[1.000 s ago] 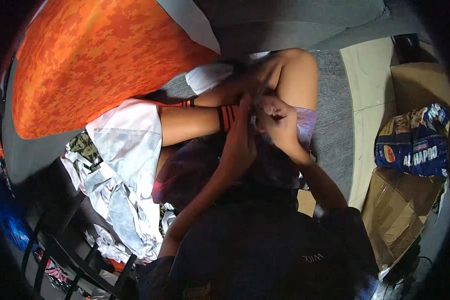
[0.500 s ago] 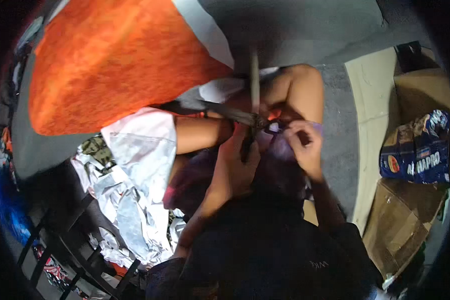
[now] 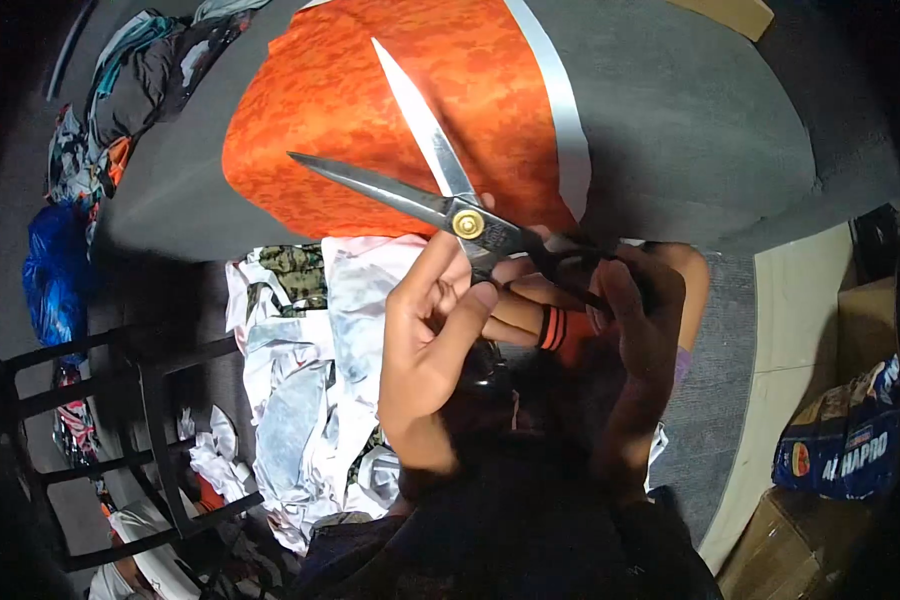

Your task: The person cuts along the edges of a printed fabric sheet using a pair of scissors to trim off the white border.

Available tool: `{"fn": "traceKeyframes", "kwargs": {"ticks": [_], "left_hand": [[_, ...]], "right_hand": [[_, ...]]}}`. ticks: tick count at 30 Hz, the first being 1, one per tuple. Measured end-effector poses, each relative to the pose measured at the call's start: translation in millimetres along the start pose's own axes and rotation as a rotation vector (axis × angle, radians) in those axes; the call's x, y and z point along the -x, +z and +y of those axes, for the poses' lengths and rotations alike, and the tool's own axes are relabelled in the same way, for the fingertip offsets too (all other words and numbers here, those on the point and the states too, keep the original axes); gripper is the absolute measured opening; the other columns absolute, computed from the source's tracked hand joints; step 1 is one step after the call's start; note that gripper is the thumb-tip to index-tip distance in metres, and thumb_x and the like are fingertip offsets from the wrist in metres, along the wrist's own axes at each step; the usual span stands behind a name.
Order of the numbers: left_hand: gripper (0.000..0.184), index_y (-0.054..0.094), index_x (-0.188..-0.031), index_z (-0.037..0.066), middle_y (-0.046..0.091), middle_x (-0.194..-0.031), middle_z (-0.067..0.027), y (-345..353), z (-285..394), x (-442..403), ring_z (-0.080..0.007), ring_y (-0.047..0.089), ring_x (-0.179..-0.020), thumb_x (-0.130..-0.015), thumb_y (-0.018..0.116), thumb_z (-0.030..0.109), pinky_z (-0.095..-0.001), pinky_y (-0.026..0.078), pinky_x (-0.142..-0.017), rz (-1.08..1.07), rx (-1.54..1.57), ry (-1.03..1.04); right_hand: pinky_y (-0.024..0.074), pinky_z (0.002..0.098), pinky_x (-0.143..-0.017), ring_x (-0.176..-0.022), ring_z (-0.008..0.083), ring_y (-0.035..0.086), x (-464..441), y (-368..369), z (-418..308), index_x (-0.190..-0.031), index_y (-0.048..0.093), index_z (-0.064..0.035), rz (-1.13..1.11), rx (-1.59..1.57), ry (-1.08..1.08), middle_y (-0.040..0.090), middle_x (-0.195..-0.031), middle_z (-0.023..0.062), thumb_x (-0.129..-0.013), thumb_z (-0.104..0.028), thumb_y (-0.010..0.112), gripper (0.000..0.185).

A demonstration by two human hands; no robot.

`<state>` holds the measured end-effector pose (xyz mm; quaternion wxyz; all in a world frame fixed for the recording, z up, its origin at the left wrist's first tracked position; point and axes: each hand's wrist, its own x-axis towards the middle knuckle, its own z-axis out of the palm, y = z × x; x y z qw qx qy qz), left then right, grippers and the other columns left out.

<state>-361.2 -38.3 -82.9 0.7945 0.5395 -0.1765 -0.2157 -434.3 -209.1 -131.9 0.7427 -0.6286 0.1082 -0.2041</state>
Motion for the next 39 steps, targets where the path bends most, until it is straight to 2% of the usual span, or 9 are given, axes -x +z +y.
{"fn": "traceKeyframes", "kwargs": {"ticks": [7,17,20,22,24,27,29,32,39], "left_hand": [[0.059,0.037,-0.141,-0.009,0.066,-0.099,-0.017,9,-5,6,-0.0078,0.045,-0.048,-0.081,0.038,-0.008,-0.0132,0.029,-0.041,0.052,-0.056,0.029],[0.054,0.045,-0.137,-0.005,0.065,-0.099,-0.014,0,2,8,-0.013,0.048,-0.052,-0.083,0.043,-0.01,-0.0192,0.037,-0.049,-0.047,-0.273,-0.004],[0.055,0.048,-0.134,-0.005,0.064,-0.092,-0.0119,-16,13,-5,-0.0133,0.05,-0.056,-0.079,0.046,-0.009,-0.0195,0.04,-0.054,-0.221,-0.552,0.095],[0.056,0.052,-0.131,-0.006,0.064,-0.084,-0.0097,-20,20,-14,-0.0136,0.051,-0.06,-0.075,0.05,-0.008,-0.0199,0.042,-0.059,-0.4,-0.833,0.206],[0.055,0.053,-0.129,-0.005,0.064,-0.087,-0.0103,-12,32,-17,-0.0158,0.052,-0.064,-0.075,0.051,-0.008,-0.0222,0.043,-0.062,-0.366,-0.886,0.249],[0.05,0.058,-0.123,-0.001,0.062,-0.094,-0.0123,-1,57,-24,-0.0226,0.055,-0.075,-0.073,0.056,-0.007,-0.0292,0.046,-0.071,-0.21,-1.032,0.394],[0.048,0.059,-0.121,-0.001,0.061,-0.096,-0.0119,5,58,-29,-0.0224,0.055,-0.077,-0.074,0.058,-0.007,-0.0289,0.046,-0.072,-0.172,-1.036,0.467],[0.041,0.061,-0.115,-0.002,0.058,-0.1,-0.0108,19,44,-34,-0.0218,0.055,-0.082,-0.074,0.062,-0.005,-0.028,0.046,-0.074,-0.028,-0.974,0.632],[0.028,0.061,-0.102,-0.002,0.054,-0.103,-0.0099,33,24,-28,-0.02,0.054,-0.086,-0.075,0.065,-0.005,-0.0267,0.045,-0.077,-0.054,-0.857,0.612]], "right_hand": [[0.0317,0.0218,-0.042,-0.047,0.0083,0.037,3,-11,11,-0.088,0.054,-0.0016,-0.078,-0.005,-0.069,0.051,-0.062,0.0049,-0.094,-0.006,0.053,0.008],[0.0378,0.0234,-0.048,-0.053,0.0098,0.046,-1,-13,-7,-0.091,0.059,0.0015,-0.29,0.063,-0.015,0.054,-0.065,0.0047,-0.09,-0.017,0.06,0.019],[0.0406,0.0246,-0.051,-0.056,0.0105,0.05,14,8,-11,-0.098,0.06,0.0032,-0.155,-0.076,0.109,0.055,-0.066,0.0038,-0.087,-0.023,0.064,0.028],[0.0367,0.0232,-0.053,-0.059,0.0077,0.047,5,17,-16,-0.107,0.061,-0.001,-0.535,-0.093,-0.008,0.058,-0.067,0.0005,-0.09,-0.013,0.06,0.021],[0.0369,0.0205,-0.048,-0.052,0.0086,0.047,2,35,-28,-0.107,0.058,0.0027,-0.427,-0.103,0.224,0.056,-0.066,0.0028,-0.09,-0.011,0.055,0.022],[0.0347,0.0194,-0.047,-0.05,0.0082,0.046,-5,59,-33,-0.107,0.058,0.0016,-0.263,-0.118,-0.005,0.056,-0.065,0.0023,-0.091,-0.004,0.051,0.019],[0.0353,0.0301,-0.047,-0.051,0.0172,0.05,-5,69,-38,-0.109,0.059,-0.0006,-0.175,-0.062,-0.075,0.06,-0.065,0.007,-0.09,-0.014,0.056,0.023],[0.0374,0.0214,-0.049,-0.053,0.0086,0.047,2,72,-22,-0.107,0.059,0.0021,-0.052,-0.021,-0.191,0.059,-0.069,0.0025,-0.089,-0.002,0.051,0.02],[0.0394,0.0314,-0.05,-0.054,0.019,0.055,-2,48,-11,-0.111,0.058,0.0014,-0.02,0.164,-0.253,0.064,-0.072,0.0116,-0.084,-0.004,0.058,0.027]]}}
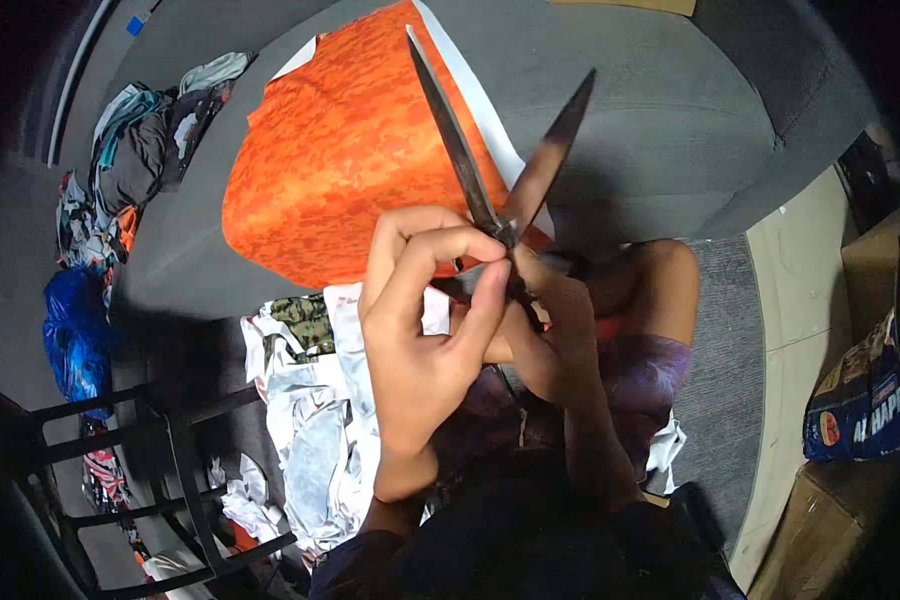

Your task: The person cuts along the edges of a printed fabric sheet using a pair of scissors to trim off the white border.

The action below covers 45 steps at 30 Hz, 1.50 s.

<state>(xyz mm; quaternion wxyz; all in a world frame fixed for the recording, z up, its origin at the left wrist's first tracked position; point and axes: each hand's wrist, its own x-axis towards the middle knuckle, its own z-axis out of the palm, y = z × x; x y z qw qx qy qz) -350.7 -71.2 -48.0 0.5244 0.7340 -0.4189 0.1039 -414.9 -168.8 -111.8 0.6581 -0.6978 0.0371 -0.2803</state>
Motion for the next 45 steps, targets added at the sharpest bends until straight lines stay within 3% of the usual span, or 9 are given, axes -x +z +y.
{"fn": "traceKeyframes", "kwargs": {"ticks": [3,14,18,24,29,34,39,43,45], "left_hand": [[0.022,0.059,-0.096,-0.001,0.054,-0.099,-0.0096,4,4,1,-0.0183,0.053,-0.088,-0.076,0.062,-0.009,-0.0255,0.044,-0.08,0.066,0.116,-0.154],[0.018,0.056,-0.094,-0.001,0.054,-0.092,-0.007,4,-17,12,-0.013,0.051,-0.079,-0.079,0.057,-0.01,-0.0222,0.044,-0.071,0.095,0.133,-0.244],[0.023,0.057,-0.095,-0.001,0.054,-0.089,-0.0062,9,-28,16,-0.0138,0.05,-0.075,-0.073,0.06,-0.009,-0.0235,0.043,-0.069,0.1,0.169,-0.237],[0.022,0.057,-0.094,0.0,0.054,-0.087,-0.0061,13,-24,20,-0.0131,0.049,-0.073,-0.074,0.059,-0.01,-0.0226,0.042,-0.068,0.126,0.216,-0.371],[0.023,0.058,-0.096,0.0,0.055,-0.086,-0.0058,11,-26,19,-0.0127,0.049,-0.072,-0.075,0.06,-0.007,-0.0226,0.042,-0.068,0.115,0.275,-0.364],[0.019,0.059,-0.1,0.0,0.057,-0.088,-0.0056,-3,-31,12,-0.0128,0.05,-0.073,-0.081,0.06,-0.001,-0.0237,0.042,-0.068,0.086,0.079,-0.131],[0.015,0.059,-0.103,0.0,0.059,-0.087,-0.0058,-12,-70,19,-0.0129,0.05,-0.071,-0.09,0.056,0.008,-0.0245,0.042,-0.067,0.08,0.011,-0.153],[0.018,0.058,-0.101,0.0,0.059,-0.084,-0.0067,1,-76,37,-0.0129,0.05,-0.068,-0.098,0.048,0.014,-0.0244,0.042,-0.065,-0.254,0.526,-0.504],[0.018,0.057,-0.1,0.0,0.059,-0.082,-0.0065,7,-70,41,-0.0129,0.05,-0.067,-0.098,0.047,0.015,-0.0244,0.042,-0.065,-0.245,0.517,-0.522]], "right_hand": [[0.0414,0.0319,-0.051,-0.055,0.0202,0.055,0,1,7,-0.117,0.057,0.0029,-0.016,0.021,-0.052,0.066,-0.074,0.0122,-0.083,-0.001,0.058,0.034],[0.0437,0.0358,-0.054,-0.058,0.0269,0.055,2,9,11,-0.134,0.05,0.0008,0.021,0.155,-0.165,0.068,-0.091,0.0137,-0.08,0.0,0.058,0.055],[0.0451,0.0361,-0.057,-0.064,0.0288,0.058,4,9,14,-0.137,0.047,-0.0006,-0.026,0.236,-0.174,0.068,-0.099,0.0143,-0.077,0.002,0.057,0.061],[0.0452,0.0364,-0.059,-0.066,0.0289,0.059,2,7,13,-0.141,0.043,-0.0021,-0.024,0.328,-0.182,0.068,-0.095,0.0141,-0.076,0.004,0.055,0.066],[0.0429,0.0326,-0.056,-0.062,0.023,0.054,2,9,16,-0.138,0.047,-0.0022,0.025,0.169,-0.184,0.066,-0.089,0.0122,-0.08,0.001,0.056,0.06],[0.0408,0.0271,-0.057,-0.064,0.0152,0.051,-1,-13,14,-0.135,0.051,-0.0018,-0.145,0.106,0.099,0.063,-0.084,0.0078,-0.086,-0.001,0.055,0.049],[0.0381,0.0231,-0.055,-0.056,0.0122,0.044,-5,-27,17,-0.128,0.054,0.004,-0.108,-0.478,0.211,0.056,-0.069,0.0014,-0.089,-0.005,0.056,0.041],[0.0415,0.0231,-0.057,-0.061,0.0133,0.049,-10,-39,13,-0.128,0.053,0.0064,-0.085,-0.434,0.224,0.06,-0.08,0.0056,-0.092,-0.009,0.058,0.04],[0.0422,0.0223,-0.058,-0.063,0.0126,0.05,-14,-37,19,-0.128,0.053,0.0053,-0.042,-0.459,0.174,0.061,-0.084,0.0058,-0.092,-0.008,0.057,0.038]]}}
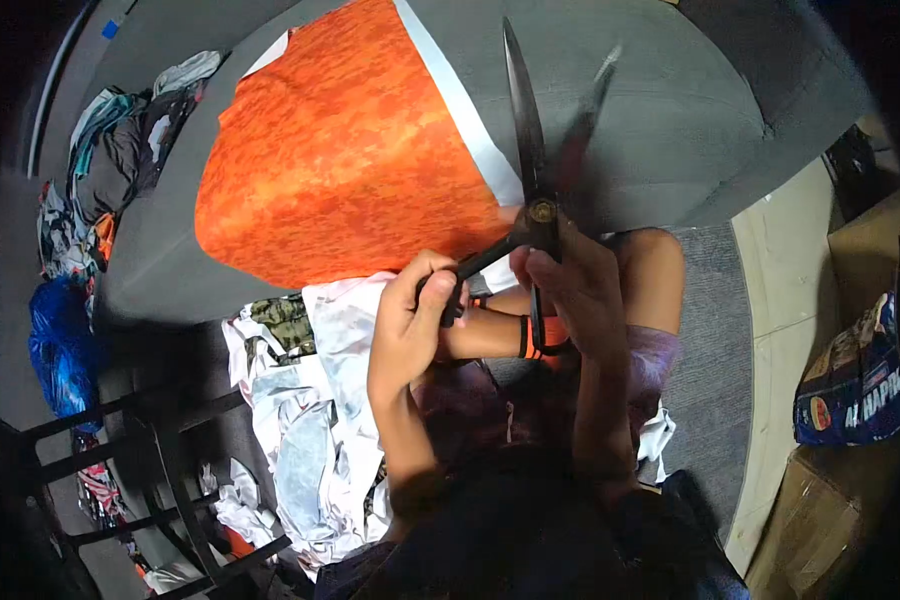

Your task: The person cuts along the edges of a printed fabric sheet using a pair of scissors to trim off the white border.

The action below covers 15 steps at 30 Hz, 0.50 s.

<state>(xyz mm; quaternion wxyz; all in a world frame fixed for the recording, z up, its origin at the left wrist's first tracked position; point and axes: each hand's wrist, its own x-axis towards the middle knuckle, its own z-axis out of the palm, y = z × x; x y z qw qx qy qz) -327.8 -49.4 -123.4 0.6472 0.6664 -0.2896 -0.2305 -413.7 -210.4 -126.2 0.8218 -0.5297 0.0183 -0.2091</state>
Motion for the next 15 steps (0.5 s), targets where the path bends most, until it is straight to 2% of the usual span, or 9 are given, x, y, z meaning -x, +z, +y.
{"fn": "traceKeyframes", "kwargs": {"ticks": [3,4,8,9,13,15], "left_hand": [[0.021,0.056,-0.098,-0.001,0.058,-0.076,-0.0058,13,2,5,-0.0129,0.049,-0.065,-0.1,0.044,0.017,-0.0244,0.041,-0.063,0.064,-0.033,-0.036],[0.021,0.056,-0.098,-0.001,0.058,-0.076,-0.0058,16,1,7,-0.0129,0.049,-0.065,-0.1,0.044,0.017,-0.0244,0.041,-0.063,0.062,-0.031,-0.037],[0.022,0.055,-0.095,0.0,0.056,-0.075,-0.0049,24,-4,13,-0.0129,0.048,-0.065,-0.099,0.044,0.019,-0.0245,0.041,-0.063,0.139,0.033,0.019],[0.022,0.055,-0.095,0.0,0.056,-0.075,-0.0049,24,-4,15,-0.0129,0.048,-0.065,-0.099,0.044,0.019,-0.0245,0.041,-0.063,0.136,0.032,0.017],[0.035,0.053,-0.093,0.001,0.052,-0.072,-0.0048,20,-5,19,-0.0121,0.047,-0.057,-0.102,0.044,0.034,-0.0238,0.041,-0.056,0.242,-0.139,0.149],[0.032,0.054,-0.093,0.001,0.053,-0.073,-0.0046,16,-9,20,-0.0123,0.047,-0.059,-0.101,0.044,0.03,-0.0239,0.04,-0.058,0.289,-0.155,0.167]], "right_hand": [[0.0446,0.0199,-0.061,-0.066,0.0102,0.055,-7,1,15,-0.127,0.054,0.002,0.057,-0.098,-0.187,0.063,-0.096,0.0064,-0.094,-0.006,0.056,0.034],[0.0446,0.0199,-0.061,-0.066,0.0102,0.055,-6,0,18,-0.127,0.054,0.002,0.06,-0.096,-0.187,0.063,-0.096,0.0064,-0.094,-0.006,0.056,0.034],[0.0465,0.0217,-0.062,-0.075,0.0157,0.055,-2,0,25,-0.126,0.053,0.0043,0.013,-0.213,-0.055,0.059,-0.109,0.0161,-0.095,-0.018,0.059,0.039],[0.0465,0.0217,-0.062,-0.075,0.0157,0.055,-2,3,25,-0.126,0.053,0.0043,0.016,-0.214,-0.055,0.059,-0.109,0.0161,-0.095,-0.018,0.059,0.039],[0.0434,0.0216,-0.057,-0.068,0.0132,0.054,-1,23,15,-0.124,0.054,0.0035,0.06,-0.253,0.009,0.063,-0.094,0.0122,-0.095,-0.015,0.056,0.035],[0.0416,0.0212,-0.055,-0.065,0.0123,0.052,1,22,13,-0.124,0.054,0.0034,0.016,-0.151,0.036,0.062,-0.089,0.0105,-0.095,-0.013,0.055,0.034]]}}
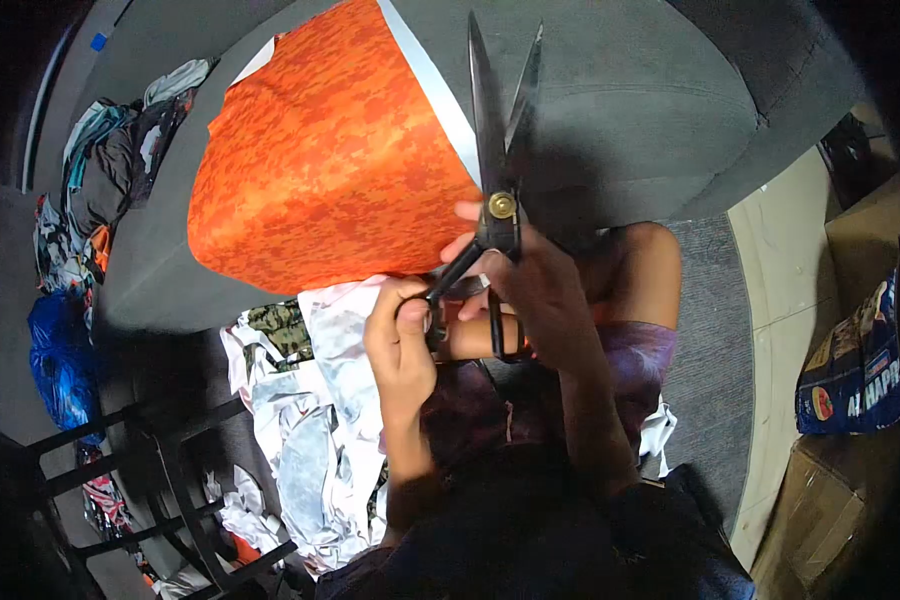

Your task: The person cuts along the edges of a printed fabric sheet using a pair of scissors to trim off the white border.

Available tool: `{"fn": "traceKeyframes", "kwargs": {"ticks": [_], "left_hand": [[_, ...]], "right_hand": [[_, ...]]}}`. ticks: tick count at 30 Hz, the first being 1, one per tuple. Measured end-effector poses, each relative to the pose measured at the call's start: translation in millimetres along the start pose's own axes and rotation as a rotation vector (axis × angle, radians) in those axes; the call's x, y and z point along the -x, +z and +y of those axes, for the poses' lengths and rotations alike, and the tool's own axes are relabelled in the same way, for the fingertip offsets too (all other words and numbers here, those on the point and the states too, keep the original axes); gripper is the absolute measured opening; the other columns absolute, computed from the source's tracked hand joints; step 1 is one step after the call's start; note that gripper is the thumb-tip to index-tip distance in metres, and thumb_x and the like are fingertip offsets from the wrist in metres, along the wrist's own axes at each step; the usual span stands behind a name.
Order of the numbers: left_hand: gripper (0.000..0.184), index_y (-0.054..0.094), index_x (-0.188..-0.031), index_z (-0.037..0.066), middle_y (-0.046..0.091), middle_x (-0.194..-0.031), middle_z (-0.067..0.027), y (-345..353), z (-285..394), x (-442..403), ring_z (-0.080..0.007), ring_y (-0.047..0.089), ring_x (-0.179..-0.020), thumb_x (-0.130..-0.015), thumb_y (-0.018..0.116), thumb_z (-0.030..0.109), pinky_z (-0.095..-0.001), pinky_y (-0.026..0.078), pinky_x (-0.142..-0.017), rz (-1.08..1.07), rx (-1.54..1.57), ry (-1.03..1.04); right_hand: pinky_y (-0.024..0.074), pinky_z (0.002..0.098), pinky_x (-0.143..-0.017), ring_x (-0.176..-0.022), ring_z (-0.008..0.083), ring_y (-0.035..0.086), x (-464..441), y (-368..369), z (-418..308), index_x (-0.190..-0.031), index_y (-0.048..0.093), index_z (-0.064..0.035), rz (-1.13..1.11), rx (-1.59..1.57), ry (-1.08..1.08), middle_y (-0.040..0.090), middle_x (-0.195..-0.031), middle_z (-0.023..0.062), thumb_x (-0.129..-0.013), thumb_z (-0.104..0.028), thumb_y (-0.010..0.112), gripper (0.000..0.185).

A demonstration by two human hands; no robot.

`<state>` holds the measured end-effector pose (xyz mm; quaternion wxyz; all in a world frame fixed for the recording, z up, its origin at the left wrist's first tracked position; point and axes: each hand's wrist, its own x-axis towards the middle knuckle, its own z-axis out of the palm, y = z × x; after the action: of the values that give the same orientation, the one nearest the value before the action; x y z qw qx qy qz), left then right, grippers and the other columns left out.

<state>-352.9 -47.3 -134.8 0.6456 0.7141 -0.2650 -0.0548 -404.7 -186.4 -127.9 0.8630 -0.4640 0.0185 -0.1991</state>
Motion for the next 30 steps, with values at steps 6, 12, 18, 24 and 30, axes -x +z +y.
{"fn": "traceKeyframes", "kwargs": {"ticks": [6,12,18,24,30], "left_hand": [[0.023,0.056,-0.093,0.0,0.053,-0.077,-0.004,-22,-1,-4,-0.0141,0.045,-0.068,-0.099,0.046,0.02,-0.0246,0.037,-0.065,0.124,-0.032,-0.023],[0.013,0.06,-0.091,0.0,0.056,-0.08,-0.0048,-40,26,-30,-0.0154,0.05,-0.073,-0.091,0.057,0.012,-0.0263,0.041,-0.068,0.013,-0.128,0.043],[0.009,0.063,-0.086,0.002,0.057,-0.084,-0.0063,-35,74,-72,-0.0176,0.053,-0.076,-0.079,0.066,0.006,-0.0281,0.043,-0.071,-0.052,-0.443,0.712],[0.014,0.065,-0.083,0.004,0.058,-0.085,-0.0058,-14,94,-109,-0.0202,0.052,-0.078,-0.071,0.072,0.005,-0.0314,0.042,-0.078,-0.393,-0.715,0.825],[0.013,0.064,-0.087,0.009,0.057,-0.086,-0.001,-10,90,-123,-0.0185,0.05,-0.078,-0.075,0.069,0.011,-0.0318,0.039,-0.08,-0.486,-0.928,0.977]], "right_hand": [[0.033,0.021,-0.048,-0.054,0.008,0.045,8,-5,-19,-0.118,0.059,0.0011,-0.108,0.331,0.126,0.056,-0.067,0.0018,-0.094,-0.008,0.053,0.027],[0.0292,0.0211,-0.045,-0.049,0.0062,0.039,11,-6,-13,-0.114,0.063,-0.0018,-0.077,0.199,0.143,0.051,-0.058,-0.0021,-0.095,-0.01,0.054,0.022],[0.0313,0.0194,-0.04,-0.041,0.0077,0.04,9,-10,-21,-0.087,0.057,-0.0021,0.002,0.195,0.084,0.052,-0.054,0.0017,-0.094,-0.008,0.053,0.01],[0.0328,0.0194,-0.039,-0.041,0.0077,0.041,18,-8,-38,-0.089,0.057,-0.0012,0.072,0.222,0.17,0.053,-0.055,0.0025,-0.095,-0.009,0.054,0.011],[0.031,0.0194,-0.038,-0.041,0.0068,0.04,21,-12,-38,-0.088,0.057,-0.0013,0.027,0.323,0.139,0.052,-0.054,0.0017,-0.096,-0.01,0.053,0.012]]}}
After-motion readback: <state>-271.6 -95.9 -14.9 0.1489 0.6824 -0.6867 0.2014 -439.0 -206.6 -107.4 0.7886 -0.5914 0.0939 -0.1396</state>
